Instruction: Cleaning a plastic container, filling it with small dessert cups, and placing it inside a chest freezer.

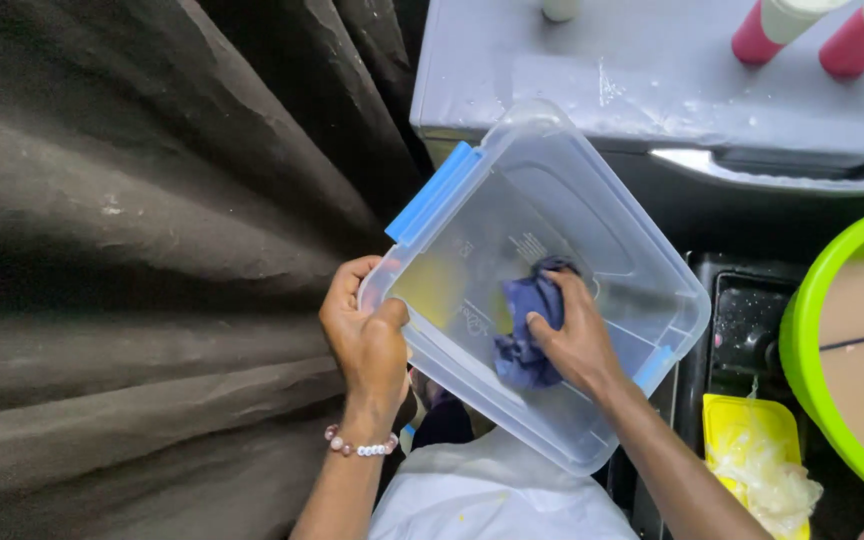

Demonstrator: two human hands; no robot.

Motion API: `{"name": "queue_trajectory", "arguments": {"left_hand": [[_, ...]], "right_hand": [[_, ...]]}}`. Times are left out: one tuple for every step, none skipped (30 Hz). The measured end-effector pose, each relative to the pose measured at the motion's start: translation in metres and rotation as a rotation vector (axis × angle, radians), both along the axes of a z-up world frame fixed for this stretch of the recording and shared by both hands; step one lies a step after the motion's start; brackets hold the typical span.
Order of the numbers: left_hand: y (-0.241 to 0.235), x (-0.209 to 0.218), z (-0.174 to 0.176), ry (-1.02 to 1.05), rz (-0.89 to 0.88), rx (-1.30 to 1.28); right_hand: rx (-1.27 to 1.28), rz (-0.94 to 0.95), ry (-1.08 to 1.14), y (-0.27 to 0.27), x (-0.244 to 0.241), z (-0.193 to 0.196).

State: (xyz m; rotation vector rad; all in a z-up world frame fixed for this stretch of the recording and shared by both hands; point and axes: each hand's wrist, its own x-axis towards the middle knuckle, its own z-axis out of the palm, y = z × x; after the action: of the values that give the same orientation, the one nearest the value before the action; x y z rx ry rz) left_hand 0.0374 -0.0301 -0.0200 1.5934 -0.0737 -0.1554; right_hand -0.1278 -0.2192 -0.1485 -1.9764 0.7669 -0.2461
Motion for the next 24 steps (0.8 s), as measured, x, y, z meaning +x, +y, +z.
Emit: {"name": "queue_trajectory", "arguments": {"left_hand": [[-0.003, -0.001, 0.000, -0.007, 0.001, -0.006], [-0.006, -0.003, -0.001, -0.005, 0.001, -0.030], [-0.009, -0.005, -0.003, -0.002, 0.002, -0.055], [-0.012, -0.006, 0.004, -0.005, 0.004, -0.054], [-0.015, -0.008, 0.010, -0.009, -0.013, -0.055], [-0.019, -0.008, 0.016, -0.015, -0.034, -0.059], [-0.021, -0.005, 0.023, -0.020, -0.036, -0.061], [-0.023, -0.002, 0.030, -0.037, -0.053, -0.076], [-0.025, 0.000, 0.037, -0.054, -0.070, -0.091], [-0.027, 0.003, 0.040, -0.052, -0.073, -0.091], [-0.029, 0.005, 0.044, -0.051, -0.061, -0.102], [-0.032, 0.009, 0.048, -0.060, -0.042, -0.116], [-0.026, 0.005, 0.045, -0.068, -0.037, -0.121], [-0.021, 0.007, 0.043, -0.020, -0.005, -0.128], [-0.016, 0.009, 0.040, 0.030, 0.025, -0.134], [-0.016, 0.010, 0.039, 0.032, 0.012, -0.138], [-0.017, 0.010, 0.038, 0.043, 0.054, -0.154], [-0.010, 0.011, 0.038, 0.049, 0.113, -0.163], [-0.002, 0.015, 0.040, 0.047, 0.117, -0.160], [0.000, 0.019, 0.041, 0.025, 0.117, -0.167], [0.001, 0.024, 0.042, 0.003, 0.117, -0.175], [0.004, 0.025, 0.051, 0.006, 0.110, -0.179], [0.006, 0.026, 0.059, 0.022, 0.119, -0.157], [0.008, 0.029, 0.068, 0.034, 0.132, -0.139]], "right_hand": [[-0.006, 0.001, -0.007, 0.009, 0.011, 0.009], [0.023, 0.038, -0.127, 0.017, 0.021, 0.018], [0.052, 0.077, -0.246, 0.025, 0.031, 0.027], [0.052, 0.079, -0.249, 0.026, 0.046, 0.034], [0.094, 0.118, -0.346, 0.026, 0.060, 0.041], [0.132, 0.154, -0.445, 0.026, 0.076, 0.047], [0.129, 0.152, -0.451, 0.029, 0.088, 0.055], [0.182, 0.174, -0.452, 0.032, 0.098, 0.062], [0.235, 0.195, -0.453, 0.035, 0.109, 0.070], [0.234, 0.193, -0.452, 0.045, 0.108, 0.082], [0.193, 0.267, -0.426, 0.054, 0.107, 0.094], [0.148, 0.352, -0.407, 0.061, 0.109, 0.108], [0.143, 0.360, -0.414, 0.062, 0.100, 0.109], [0.118, 0.395, -0.356, 0.063, 0.097, 0.111], [0.093, 0.429, -0.299, 0.063, 0.094, 0.113], [0.088, 0.415, -0.297, 0.056, 0.087, 0.111], [0.067, 0.446, -0.262, 0.049, 0.080, 0.109], [0.056, 0.494, -0.230, 0.049, 0.075, 0.106], [0.059, 0.497, -0.233, 0.051, 0.066, 0.096], [0.040, 0.564, -0.163, 0.048, 0.055, 0.087], [0.021, 0.629, -0.091, 0.045, 0.044, 0.077], [0.018, 0.621, -0.087, 0.046, 0.034, 0.056], [-0.147, 0.750, 0.089, 0.046, 0.023, 0.036], [-0.317, 0.879, 0.265, 0.044, 0.015, 0.015]]}}
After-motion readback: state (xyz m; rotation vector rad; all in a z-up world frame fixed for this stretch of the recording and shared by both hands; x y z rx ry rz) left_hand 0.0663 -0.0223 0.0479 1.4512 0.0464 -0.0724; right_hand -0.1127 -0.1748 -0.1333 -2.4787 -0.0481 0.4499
